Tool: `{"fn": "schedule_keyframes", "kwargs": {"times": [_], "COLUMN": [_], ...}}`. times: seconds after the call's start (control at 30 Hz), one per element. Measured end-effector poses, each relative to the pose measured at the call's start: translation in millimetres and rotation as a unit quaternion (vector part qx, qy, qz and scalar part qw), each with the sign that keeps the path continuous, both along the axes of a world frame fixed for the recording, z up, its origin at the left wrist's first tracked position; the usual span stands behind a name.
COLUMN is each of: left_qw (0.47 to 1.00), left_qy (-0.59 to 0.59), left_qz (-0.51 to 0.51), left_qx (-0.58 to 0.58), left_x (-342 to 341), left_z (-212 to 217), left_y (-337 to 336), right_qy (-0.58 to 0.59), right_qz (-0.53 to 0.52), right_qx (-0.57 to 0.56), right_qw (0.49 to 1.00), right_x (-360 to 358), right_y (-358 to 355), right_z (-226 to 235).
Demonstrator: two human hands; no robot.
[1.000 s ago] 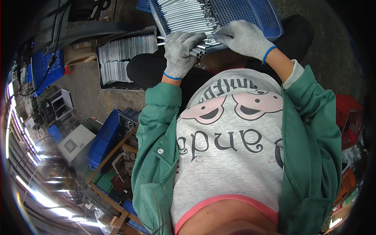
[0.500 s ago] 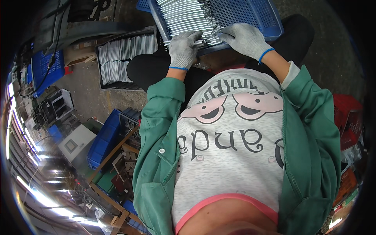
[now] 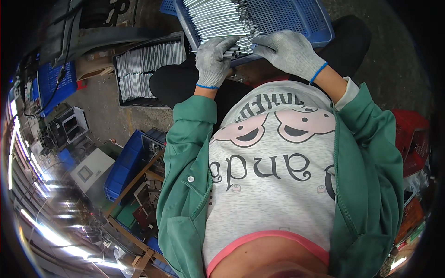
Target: Sorting and placing small metal components into a partitioned tray at a factory workstation.
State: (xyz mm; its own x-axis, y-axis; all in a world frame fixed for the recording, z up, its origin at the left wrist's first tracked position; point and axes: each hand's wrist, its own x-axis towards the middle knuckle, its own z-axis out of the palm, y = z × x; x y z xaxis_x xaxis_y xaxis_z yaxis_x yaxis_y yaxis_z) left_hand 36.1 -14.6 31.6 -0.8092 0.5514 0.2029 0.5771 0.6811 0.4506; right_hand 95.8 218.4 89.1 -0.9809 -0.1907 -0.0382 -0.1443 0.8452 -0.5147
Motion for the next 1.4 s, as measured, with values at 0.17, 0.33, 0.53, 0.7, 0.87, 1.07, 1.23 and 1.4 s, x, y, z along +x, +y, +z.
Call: {"fn": "schedule_keyframes", "kwargs": {"times": [0.17,0.33,0.53,0.7,0.87,1.07,1.23,1.4], "left_qw": [1.0,0.997,0.994,0.993,0.99,0.989,0.99,0.99], "left_qy": [0.005,0.014,0.023,0.072,0.085,0.088,0.078,0.073], "left_qz": [-0.01,-0.04,-0.046,-0.047,-0.049,-0.041,-0.043,-0.032], "left_qx": [0.012,0.057,0.097,0.082,0.099,0.109,0.113,0.113], "left_x": [3,6,7,6,7,7,9,10], "left_z": [4,12,14,16,21,20,22,15], "left_y": [4,8,7,8,9,9,9,8], "right_qy": [0.032,-0.013,-0.085,-0.072,-0.079,-0.089,-0.076,-0.087], "right_qz": [0.011,-0.004,0.001,0.002,-0.01,0.007,-0.025,0.014], "right_qx": [0.019,0.065,0.056,0.007,-0.01,-0.01,-0.036,-0.014], "right_qw": [0.999,0.998,0.995,0.997,0.997,0.996,0.996,0.996], "right_x": [-2,-8,-8,-11,-12,-12,-16,-12], "right_y": [-4,-4,-5,-1,0,-3,0,-4], "right_z": [1,3,4,6,6,15,-7,6]}}
